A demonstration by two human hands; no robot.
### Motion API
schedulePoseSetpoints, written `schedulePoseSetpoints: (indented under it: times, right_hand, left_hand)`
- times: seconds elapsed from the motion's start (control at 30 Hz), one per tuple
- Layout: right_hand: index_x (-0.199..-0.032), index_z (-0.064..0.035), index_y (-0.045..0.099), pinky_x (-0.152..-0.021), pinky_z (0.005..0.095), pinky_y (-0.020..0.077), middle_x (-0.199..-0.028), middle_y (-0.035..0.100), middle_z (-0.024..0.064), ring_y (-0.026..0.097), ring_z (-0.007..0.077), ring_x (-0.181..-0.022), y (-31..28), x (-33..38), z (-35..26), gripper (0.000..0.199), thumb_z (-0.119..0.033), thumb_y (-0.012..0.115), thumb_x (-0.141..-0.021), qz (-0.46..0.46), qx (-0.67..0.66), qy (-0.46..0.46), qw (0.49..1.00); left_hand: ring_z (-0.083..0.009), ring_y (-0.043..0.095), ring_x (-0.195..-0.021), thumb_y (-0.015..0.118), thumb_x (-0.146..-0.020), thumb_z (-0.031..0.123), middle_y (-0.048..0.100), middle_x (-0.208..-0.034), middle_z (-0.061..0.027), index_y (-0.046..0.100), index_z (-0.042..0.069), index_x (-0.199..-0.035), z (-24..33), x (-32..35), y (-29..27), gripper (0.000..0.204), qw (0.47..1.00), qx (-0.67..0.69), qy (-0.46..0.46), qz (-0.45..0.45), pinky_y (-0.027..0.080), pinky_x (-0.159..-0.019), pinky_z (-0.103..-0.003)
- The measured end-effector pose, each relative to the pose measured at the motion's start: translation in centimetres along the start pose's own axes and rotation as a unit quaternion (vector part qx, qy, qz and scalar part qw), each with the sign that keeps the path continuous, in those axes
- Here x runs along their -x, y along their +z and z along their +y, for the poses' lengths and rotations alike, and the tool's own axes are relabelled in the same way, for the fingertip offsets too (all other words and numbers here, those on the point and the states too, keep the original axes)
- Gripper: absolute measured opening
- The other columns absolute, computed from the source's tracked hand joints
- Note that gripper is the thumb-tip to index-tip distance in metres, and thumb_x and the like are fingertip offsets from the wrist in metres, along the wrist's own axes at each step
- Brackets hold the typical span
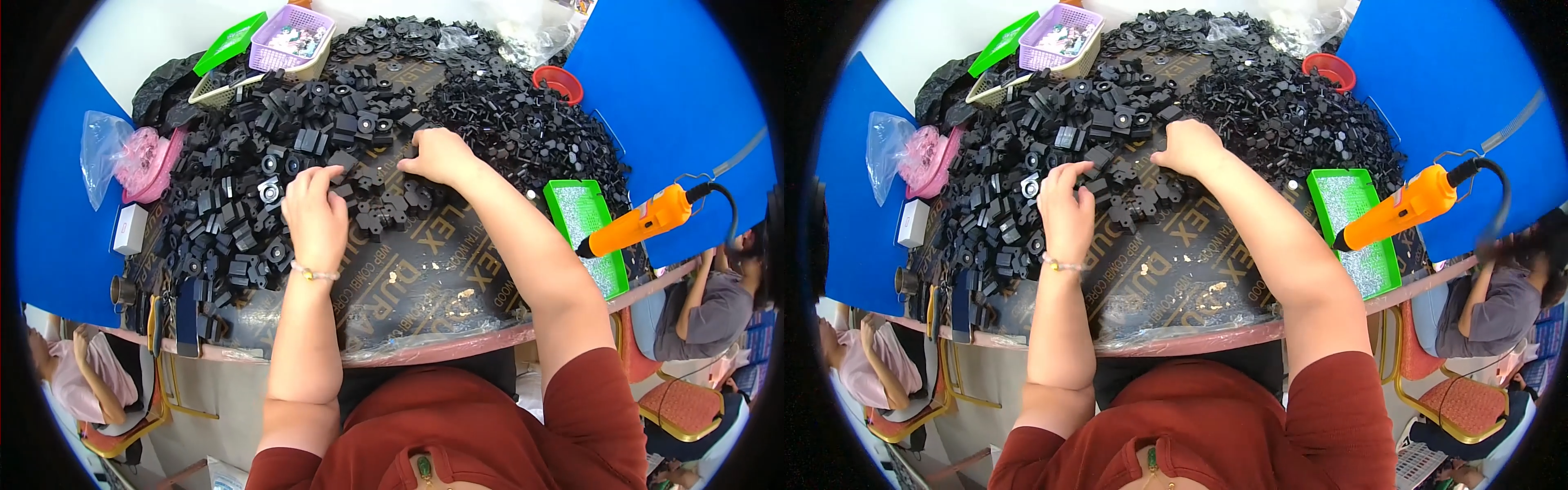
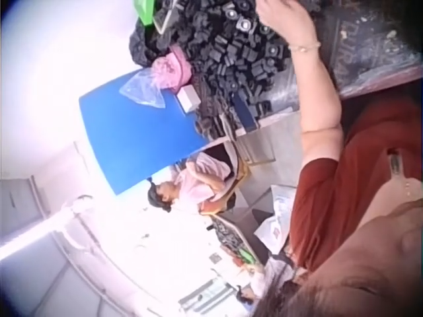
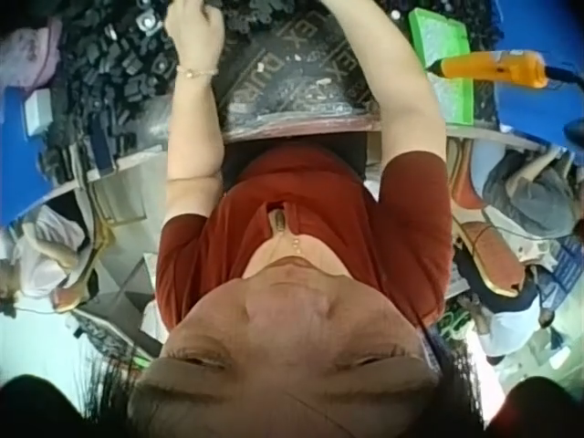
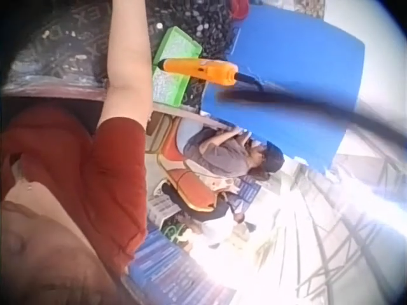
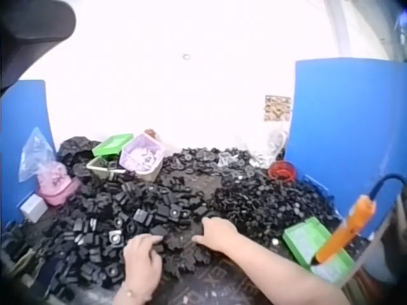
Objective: Inspecting and sorting small black plastic components on a factory workbench.
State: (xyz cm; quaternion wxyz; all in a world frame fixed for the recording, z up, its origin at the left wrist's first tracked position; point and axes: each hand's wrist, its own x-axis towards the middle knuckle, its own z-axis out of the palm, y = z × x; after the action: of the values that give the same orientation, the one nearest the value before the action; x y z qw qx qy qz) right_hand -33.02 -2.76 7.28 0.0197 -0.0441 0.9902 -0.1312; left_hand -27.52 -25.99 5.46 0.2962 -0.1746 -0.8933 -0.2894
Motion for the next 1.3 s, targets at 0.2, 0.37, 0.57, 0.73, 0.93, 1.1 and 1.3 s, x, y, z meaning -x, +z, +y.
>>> schedulePoseSetpoints:
  times: [0.2,0.37,0.57,0.73,0.93,1.1,1.3]
  right_hand:
    - [-0.123,0.0038,0.064,-0.087,0.0349,0.0541,-0.106,0.071,0.0152,0.069,0.0232,-0.094,-1.7,2.6,-2.1,0.048,-0.022,0.070,-0.082,0.054,-0.503,-0.025,0.862]
    - [-0.139,-0.0041,0.056,-0.097,0.0318,0.0485,-0.129,0.061,0.0105,0.060,0.0158,-0.113,-1.0,9.6,-2.4,0.057,-0.002,0.067,-0.083,-0.043,-0.606,-0.161,0.778]
    - [-0.125,-0.0045,0.065,-0.087,0.0289,0.0505,-0.120,0.065,0.0058,0.061,0.0126,-0.099,-2.8,13.3,3.1,0.037,-0.006,0.065,-0.088,0.265,-0.353,-0.004,0.897]
    - [-0.120,-0.0023,0.065,-0.078,0.0325,0.0537,-0.107,0.066,0.0133,0.064,0.0205,-0.082,-0.7,14.5,7.4,0.037,-0.007,0.070,-0.083,0.237,-0.129,0.092,0.959]
    - [-0.135,-0.0094,0.055,-0.075,0.0304,0.0510,-0.123,0.057,0.0095,0.059,0.0153,-0.089,-1.3,15.4,-1.6,0.072,-0.012,0.084,-0.070,0.011,-0.378,-0.102,0.920]
    - [-0.129,-0.0035,0.056,-0.084,0.0401,0.0533,-0.115,0.053,0.0156,0.063,0.0339,-0.094,-1.0,13.6,0.0,0.060,-0.001,0.076,-0.073,0.011,-0.076,-0.136,0.988]
    - [-0.119,-0.0010,0.051,-0.090,0.0436,0.0513,-0.114,0.055,0.0196,0.060,0.0407,-0.104,0.1,12.0,-1.3,0.051,-0.003,0.077,-0.074,-0.011,0.007,-0.063,0.998]
  left_hand:
    - [-0.0196,0.062,-0.105,0.056,-0.099,0.013,0.062,-0.119,-0.0123,0.057,0.002,-0.131,0.4,0.1,0.2,0.034,0.893,0.411,-0.175,-0.054,0.053,-0.089,-0.032]
    - [-0.0227,0.063,-0.111,0.051,-0.104,0.028,0.058,-0.131,-0.0169,0.042,0.001,-0.144,3.7,1.2,-0.6,0.049,0.506,0.777,-0.307,-0.214,0.056,-0.093,-0.039]
    - [-0.0351,0.065,-0.113,0.058,-0.099,0.019,0.063,-0.121,-0.0185,0.049,0.000,-0.136,4.8,2.2,-0.5,0.042,0.525,0.758,-0.295,-0.252,0.059,-0.091,-0.042]
    - [-0.0345,0.066,-0.111,0.064,-0.095,0.012,0.061,-0.123,-0.0193,0.042,0.005,-0.135,5.4,2.1,-0.2,0.046,0.557,0.738,-0.285,-0.254,0.058,-0.092,-0.043]
    - [-0.0230,0.063,-0.105,0.068,-0.094,0.010,0.059,-0.120,-0.0160,0.030,0.008,-0.143,5.8,3.3,0.5,0.062,0.574,0.689,-0.325,-0.299,0.057,-0.087,-0.038]
    - [-0.0317,0.059,-0.102,0.065,-0.085,0.001,0.060,-0.108,-0.0125,0.064,0.005,-0.113,1.8,0.3,-0.3,0.028,0.988,0.150,-0.022,-0.021,0.048,-0.088,-0.040]
    - [-0.0289,0.051,-0.117,0.079,-0.071,0.011,0.062,-0.114,-0.0054,0.066,0.016,-0.117,-1.2,1.0,-0.1,0.048,0.986,-0.113,0.007,-0.119,0.037,-0.101,-0.046]
